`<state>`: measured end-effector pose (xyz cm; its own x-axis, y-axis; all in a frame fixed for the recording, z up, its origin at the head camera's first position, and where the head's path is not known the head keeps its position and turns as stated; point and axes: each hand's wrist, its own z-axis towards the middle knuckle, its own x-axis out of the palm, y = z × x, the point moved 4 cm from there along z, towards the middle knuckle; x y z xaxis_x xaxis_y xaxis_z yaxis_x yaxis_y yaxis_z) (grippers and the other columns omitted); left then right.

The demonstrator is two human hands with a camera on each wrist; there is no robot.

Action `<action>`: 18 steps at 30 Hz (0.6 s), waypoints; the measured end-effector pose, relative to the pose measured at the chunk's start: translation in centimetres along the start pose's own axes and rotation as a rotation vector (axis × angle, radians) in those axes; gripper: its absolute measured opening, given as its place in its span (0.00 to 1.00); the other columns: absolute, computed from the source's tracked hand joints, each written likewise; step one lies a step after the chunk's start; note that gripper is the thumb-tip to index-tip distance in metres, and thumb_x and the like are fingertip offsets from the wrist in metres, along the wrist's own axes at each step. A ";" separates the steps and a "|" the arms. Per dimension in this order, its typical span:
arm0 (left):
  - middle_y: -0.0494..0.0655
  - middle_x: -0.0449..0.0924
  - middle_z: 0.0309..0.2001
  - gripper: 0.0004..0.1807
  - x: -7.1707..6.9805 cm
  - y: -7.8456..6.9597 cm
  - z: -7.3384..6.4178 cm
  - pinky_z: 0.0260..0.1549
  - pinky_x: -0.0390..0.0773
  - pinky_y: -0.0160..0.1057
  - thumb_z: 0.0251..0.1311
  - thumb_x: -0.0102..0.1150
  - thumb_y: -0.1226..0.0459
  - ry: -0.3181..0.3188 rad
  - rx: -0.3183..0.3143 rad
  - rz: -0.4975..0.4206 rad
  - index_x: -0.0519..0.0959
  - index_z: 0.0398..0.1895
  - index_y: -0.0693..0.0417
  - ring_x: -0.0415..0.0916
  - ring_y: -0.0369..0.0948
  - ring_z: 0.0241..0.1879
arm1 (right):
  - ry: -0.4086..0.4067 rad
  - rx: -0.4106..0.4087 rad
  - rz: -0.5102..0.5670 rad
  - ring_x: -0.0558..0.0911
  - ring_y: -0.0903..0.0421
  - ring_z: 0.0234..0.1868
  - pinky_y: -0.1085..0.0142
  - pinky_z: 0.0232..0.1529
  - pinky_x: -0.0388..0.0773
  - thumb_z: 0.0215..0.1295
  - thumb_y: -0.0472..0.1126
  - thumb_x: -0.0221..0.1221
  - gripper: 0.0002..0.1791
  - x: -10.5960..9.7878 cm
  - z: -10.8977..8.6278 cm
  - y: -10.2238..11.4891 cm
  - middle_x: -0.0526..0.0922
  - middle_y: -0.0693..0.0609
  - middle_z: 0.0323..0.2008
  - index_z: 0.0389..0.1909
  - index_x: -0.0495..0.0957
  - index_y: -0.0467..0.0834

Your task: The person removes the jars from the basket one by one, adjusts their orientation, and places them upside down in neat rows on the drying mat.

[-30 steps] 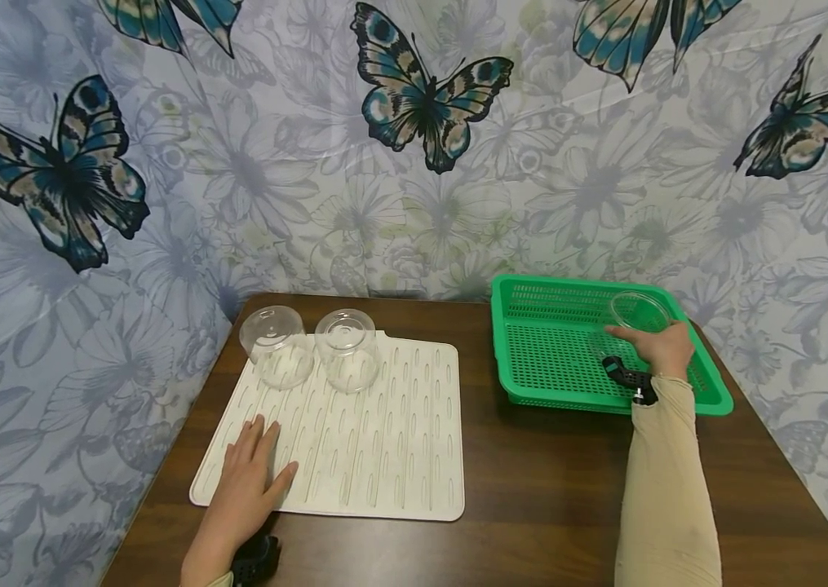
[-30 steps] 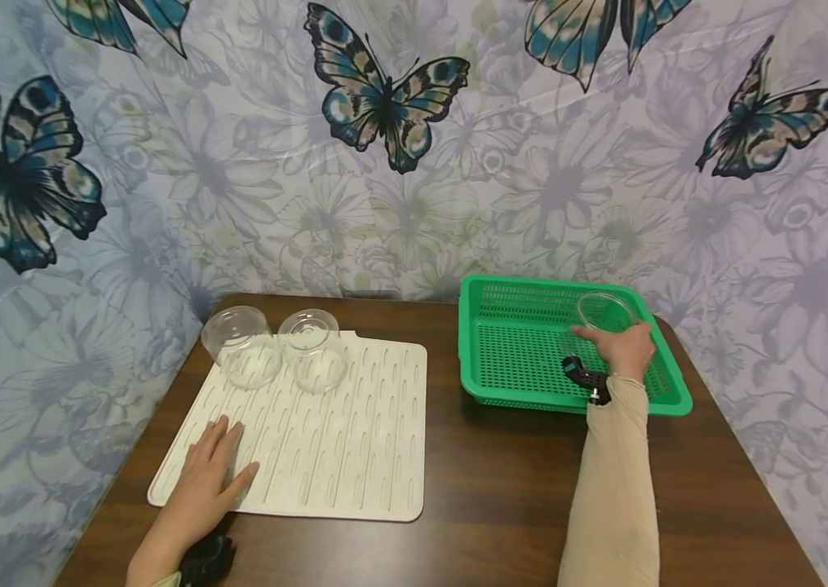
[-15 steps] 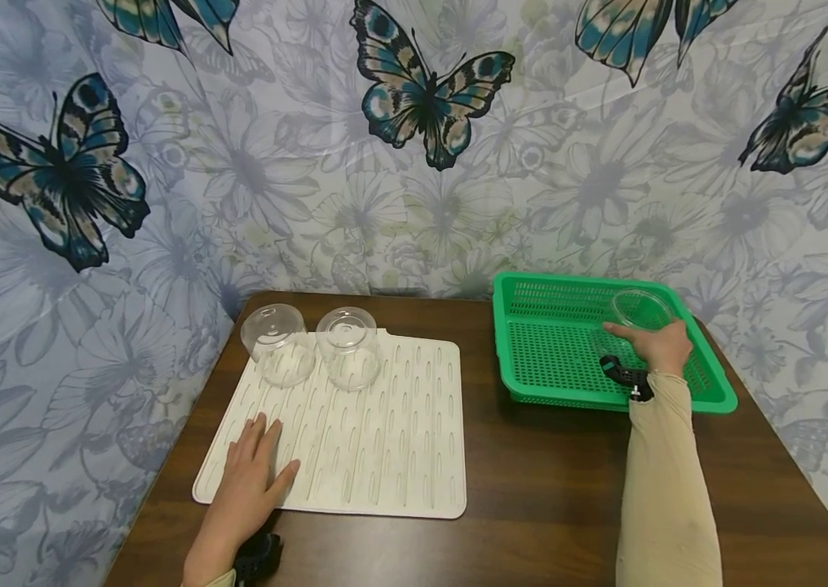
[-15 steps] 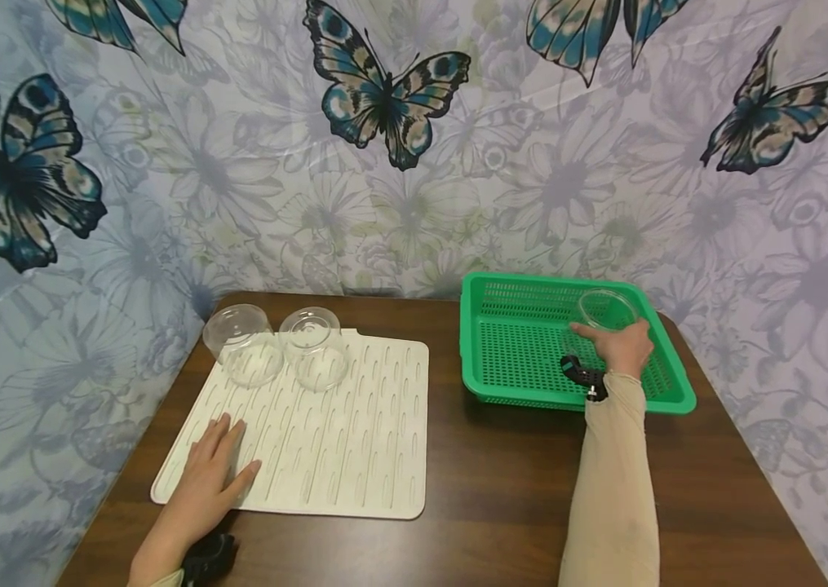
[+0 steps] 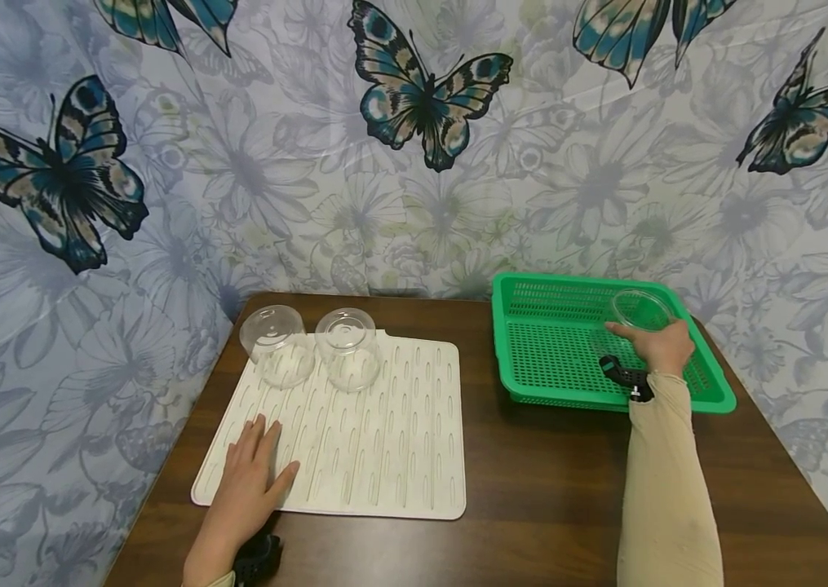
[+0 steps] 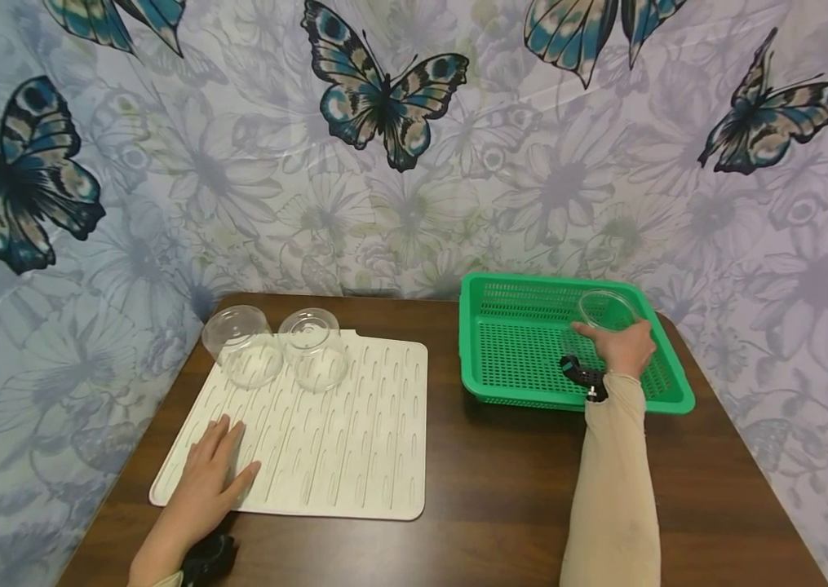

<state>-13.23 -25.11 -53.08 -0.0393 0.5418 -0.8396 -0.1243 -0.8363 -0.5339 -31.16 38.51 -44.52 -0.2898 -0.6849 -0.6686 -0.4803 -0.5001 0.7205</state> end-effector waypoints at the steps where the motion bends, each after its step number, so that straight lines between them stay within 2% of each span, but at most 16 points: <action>1: 0.79 0.50 0.82 0.41 0.0 0.0 0.0 0.70 0.48 0.83 0.76 0.69 0.56 0.002 -0.003 0.000 0.64 0.80 0.73 0.43 0.75 0.81 | -0.001 -0.001 0.004 0.47 0.24 0.83 0.33 0.77 0.60 0.72 0.60 0.70 0.64 0.0 -0.1 0.0 0.45 0.20 0.82 0.85 0.41 0.27; 7: 0.79 0.50 0.82 0.42 0.0 0.1 -0.1 0.71 0.47 0.83 0.75 0.69 0.55 0.008 -0.010 0.000 0.64 0.80 0.73 0.42 0.75 0.82 | -0.031 -0.033 0.033 0.46 0.25 0.84 0.32 0.78 0.59 0.71 0.58 0.72 0.64 0.1 -0.6 -0.1 0.47 0.23 0.83 0.86 0.42 0.29; 14: 0.79 0.51 0.82 0.41 0.1 0.2 -0.1 0.70 0.48 0.83 0.75 0.70 0.57 -0.015 0.004 0.003 0.65 0.79 0.73 0.43 0.75 0.81 | -0.064 -0.071 0.052 0.46 0.25 0.83 0.32 0.79 0.55 0.70 0.58 0.72 0.64 0.2 -1.3 -0.1 0.50 0.25 0.83 0.87 0.43 0.30; 18: 0.79 0.52 0.81 0.41 0.1 0.3 -0.1 0.71 0.49 0.82 0.74 0.70 0.57 -0.025 0.013 -0.003 0.65 0.79 0.73 0.44 0.76 0.81 | -0.073 -0.113 0.059 0.49 0.25 0.83 0.32 0.79 0.57 0.71 0.59 0.72 0.64 -0.1 -1.9 0.5 0.52 0.25 0.83 0.87 0.43 0.30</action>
<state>-13.17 -25.26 -53.34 -0.0635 0.5464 -0.8351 -0.1372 -0.8337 -0.5350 -29.82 37.37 -43.70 -0.3764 -0.6764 -0.6331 -0.3652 -0.5196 0.7724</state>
